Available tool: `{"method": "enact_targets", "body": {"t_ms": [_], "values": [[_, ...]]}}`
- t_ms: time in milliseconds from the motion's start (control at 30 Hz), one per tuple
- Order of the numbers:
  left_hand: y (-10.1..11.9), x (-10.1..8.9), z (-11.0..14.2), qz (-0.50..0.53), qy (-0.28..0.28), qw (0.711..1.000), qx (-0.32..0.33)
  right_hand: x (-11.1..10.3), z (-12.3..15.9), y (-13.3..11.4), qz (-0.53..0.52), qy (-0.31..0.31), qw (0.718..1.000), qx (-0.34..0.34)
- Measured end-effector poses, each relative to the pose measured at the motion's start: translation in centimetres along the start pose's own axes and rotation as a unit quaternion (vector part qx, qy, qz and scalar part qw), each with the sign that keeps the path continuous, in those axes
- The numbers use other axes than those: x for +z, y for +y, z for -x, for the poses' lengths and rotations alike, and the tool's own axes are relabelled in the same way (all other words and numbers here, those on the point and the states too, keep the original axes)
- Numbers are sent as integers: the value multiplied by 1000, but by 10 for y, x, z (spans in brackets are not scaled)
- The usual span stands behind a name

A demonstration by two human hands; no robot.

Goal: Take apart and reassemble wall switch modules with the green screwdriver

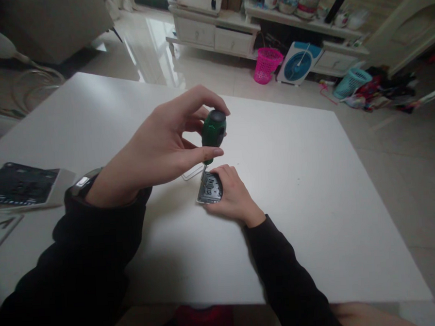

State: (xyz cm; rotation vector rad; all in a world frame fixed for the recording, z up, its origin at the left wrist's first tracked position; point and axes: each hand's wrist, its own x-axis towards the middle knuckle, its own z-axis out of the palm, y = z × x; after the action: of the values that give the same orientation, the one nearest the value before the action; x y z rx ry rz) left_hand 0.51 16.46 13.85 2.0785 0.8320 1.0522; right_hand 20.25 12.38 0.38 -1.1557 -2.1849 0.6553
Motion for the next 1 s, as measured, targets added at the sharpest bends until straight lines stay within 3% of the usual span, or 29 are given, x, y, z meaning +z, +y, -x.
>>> {"method": "enact_targets", "body": {"t_ms": [1000], "values": [[6,-1,3,9,-14,1000,12,1,-1,1,-17,-7,1000,14]]}}
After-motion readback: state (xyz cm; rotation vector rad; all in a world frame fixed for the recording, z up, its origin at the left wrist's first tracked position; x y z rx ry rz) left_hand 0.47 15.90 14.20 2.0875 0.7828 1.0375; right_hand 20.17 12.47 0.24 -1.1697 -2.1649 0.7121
